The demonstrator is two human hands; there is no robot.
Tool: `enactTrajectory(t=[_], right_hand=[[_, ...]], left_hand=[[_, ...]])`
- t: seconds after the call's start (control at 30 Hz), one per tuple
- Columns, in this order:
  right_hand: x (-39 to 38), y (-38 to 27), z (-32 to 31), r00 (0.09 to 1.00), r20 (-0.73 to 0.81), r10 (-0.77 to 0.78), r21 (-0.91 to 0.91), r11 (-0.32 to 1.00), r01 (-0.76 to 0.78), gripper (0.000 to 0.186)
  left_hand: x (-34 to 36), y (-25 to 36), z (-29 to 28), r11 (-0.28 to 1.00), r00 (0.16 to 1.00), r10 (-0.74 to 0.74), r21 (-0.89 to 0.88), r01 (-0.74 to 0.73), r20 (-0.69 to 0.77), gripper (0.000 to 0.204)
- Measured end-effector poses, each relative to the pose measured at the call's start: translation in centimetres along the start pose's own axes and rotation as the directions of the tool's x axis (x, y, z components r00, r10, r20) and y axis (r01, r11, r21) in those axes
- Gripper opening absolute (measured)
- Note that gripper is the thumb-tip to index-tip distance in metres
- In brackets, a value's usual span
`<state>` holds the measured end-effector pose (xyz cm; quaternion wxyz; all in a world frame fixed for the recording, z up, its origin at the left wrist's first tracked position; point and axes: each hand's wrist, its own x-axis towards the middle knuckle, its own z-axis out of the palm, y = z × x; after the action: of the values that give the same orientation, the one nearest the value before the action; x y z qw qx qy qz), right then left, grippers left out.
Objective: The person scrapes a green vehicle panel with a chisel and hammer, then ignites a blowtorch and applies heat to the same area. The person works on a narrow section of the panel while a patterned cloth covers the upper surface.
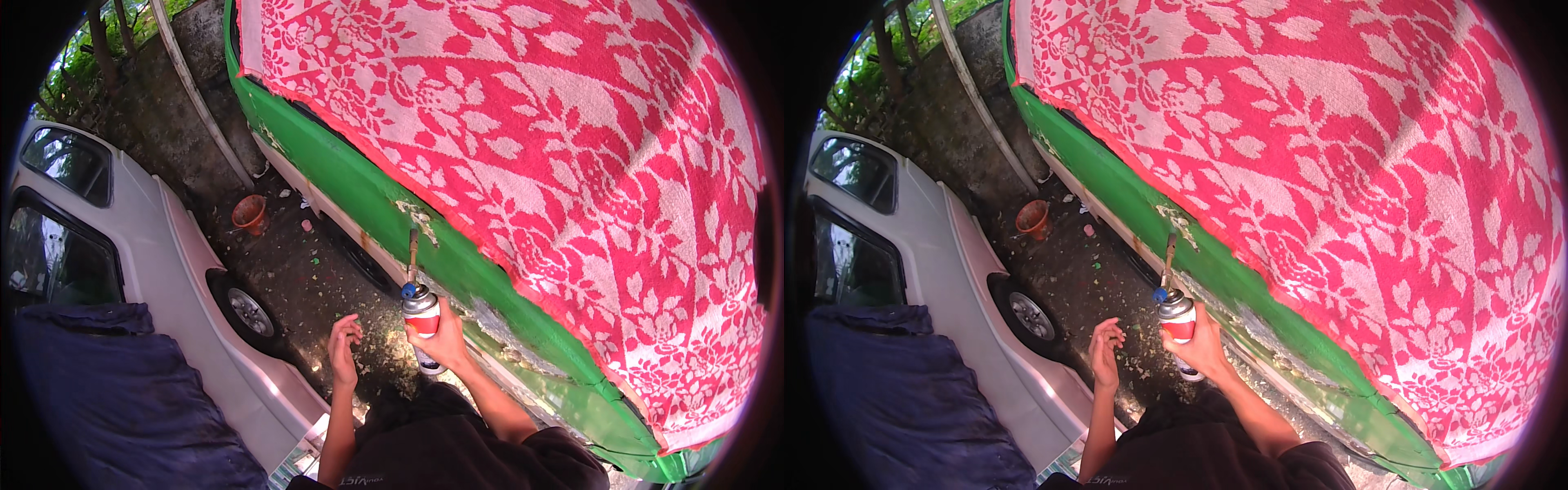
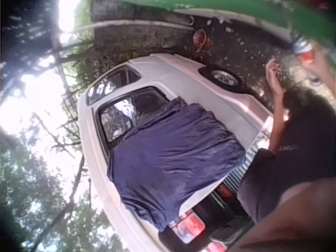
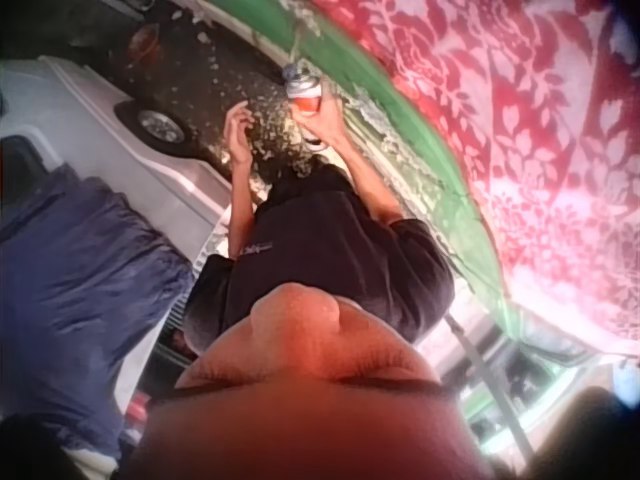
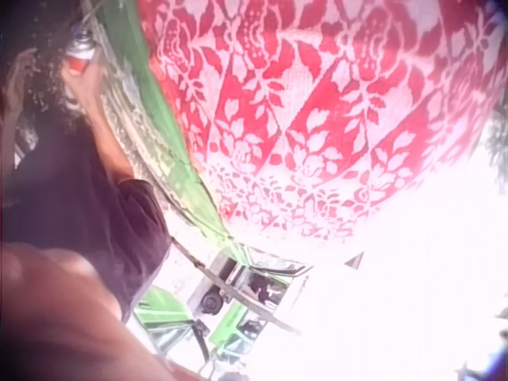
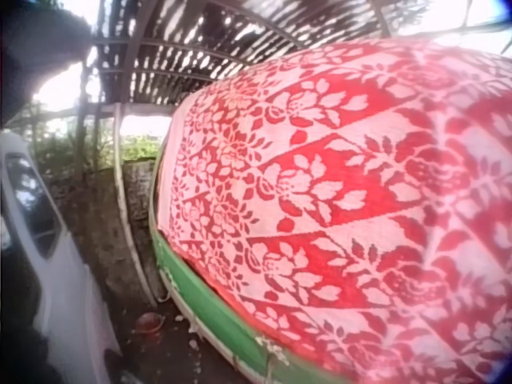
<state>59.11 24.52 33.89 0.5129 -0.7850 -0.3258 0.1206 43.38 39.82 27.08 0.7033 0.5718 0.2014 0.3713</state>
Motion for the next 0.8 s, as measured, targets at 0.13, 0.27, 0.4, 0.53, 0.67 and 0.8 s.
enactTrajectory(t=[0.13,0.27,0.4,0.53,0.67,0.8], right_hand=[[-0.9,0.7,0.3,0.998,-0.057,0.006,-0.004,1.0,-0.006,0.063],[-1.0,1.4,0.5,0.999,-0.049,0.001,-0.031,1.0,-0.003,0.066],[-1.3,1.1,0.5,1.0,-0.015,-0.004,-0.032,0.999,0.003,0.069],[-2.4,0.5,0.7,1.0,0.026,0.014,-0.052,0.999,-0.013,0.076],[-3.6,1.2,1.3,0.999,0.032,-0.03,-0.053,0.998,0.032,0.077],[-4.4,1.0,1.5,0.999,0.043,-0.021,-0.029,0.999,0.022,0.076]], left_hand=[[-0.1,0.2,0.3,0.999,1.0,-0.01,-0.031,0.009,-0.016,0.045],[0.0,1.2,1.2,0.96,0.999,0.051,0.276,-0.049,0.0,0.027],[0.4,4.7,3.3,0.857,0.978,0.186,0.473,-0.207,0.092,0.025],[0.2,7.4,5.2,0.78,0.944,0.292,0.533,-0.327,0.151,0.019],[0.0,7.9,6.1,0.744,0.92,0.336,0.542,-0.391,0.202,0.014],[-0.1,8.3,6.6,0.719,0.909,0.342,0.556,-0.417,0.24,0.015]])
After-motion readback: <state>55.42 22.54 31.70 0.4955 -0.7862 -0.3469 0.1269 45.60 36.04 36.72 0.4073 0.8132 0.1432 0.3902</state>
